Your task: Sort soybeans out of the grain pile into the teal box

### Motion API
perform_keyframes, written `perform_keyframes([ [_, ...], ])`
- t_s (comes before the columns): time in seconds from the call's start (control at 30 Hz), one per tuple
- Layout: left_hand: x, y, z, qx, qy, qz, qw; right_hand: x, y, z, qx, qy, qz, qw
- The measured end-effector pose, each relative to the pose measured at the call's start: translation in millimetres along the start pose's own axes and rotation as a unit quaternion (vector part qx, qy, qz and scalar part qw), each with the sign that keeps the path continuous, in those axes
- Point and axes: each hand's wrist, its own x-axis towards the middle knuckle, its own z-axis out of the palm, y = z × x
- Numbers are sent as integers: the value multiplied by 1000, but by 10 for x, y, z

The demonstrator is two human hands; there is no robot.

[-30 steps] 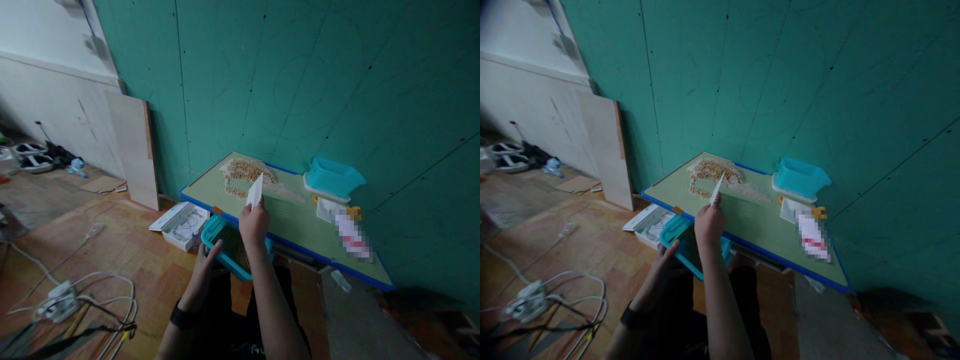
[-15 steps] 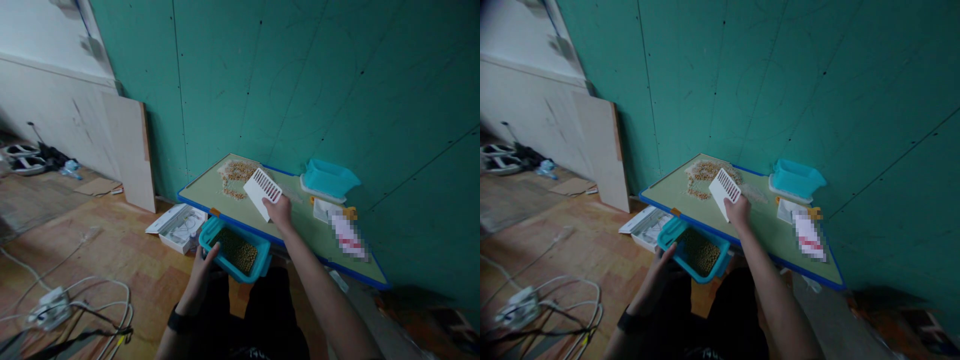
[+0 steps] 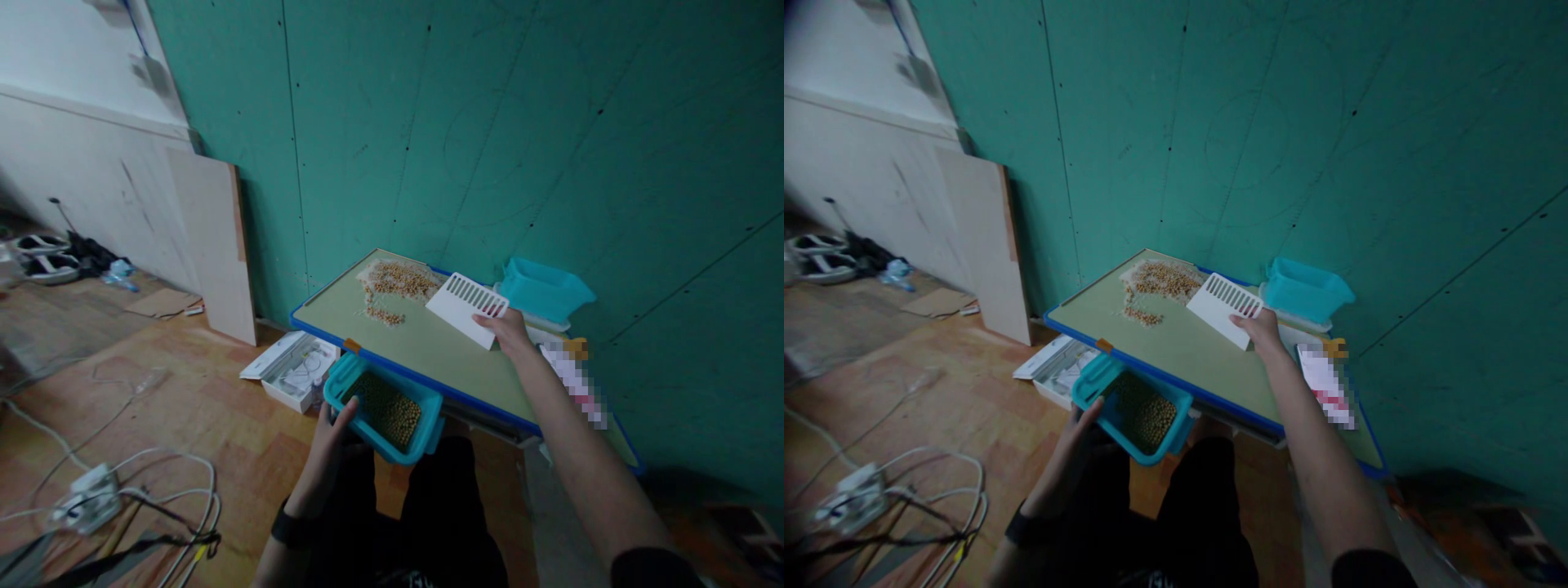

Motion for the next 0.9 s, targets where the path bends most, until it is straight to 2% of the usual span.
perform_keyframes([
  [0.1, 1, -5, -7, 9, 2, 3, 1000, 38, 81, -88, 41, 9, 49, 998],
  [0.23, 25, -6, -43, 13, 0, -6, 1000, 87, 101, -31, 78, 7, 1, 997],
  [0.33, 54, -11, -76, 9, -4, -10, 1000, 144, 12, 195, 110, -50, -11, 993],
  [0.47, 67, -22, -95, 8, -1, -9, 1000, 166, -146, 630, 158, -146, 17, 976],
  [0.57, 49, -28, -85, 9, 2, 1, 1000, 118, -185, 877, 182, -167, 33, 968],
  [0.67, 11, -24, -60, 17, 0, 6, 1000, 67, -154, 990, 187, -175, 29, 966],
  [0.9, -139, 4, 23, 23, -44, 35, 998, 56, -49, 1056, 160, -185, 3, 970],
])
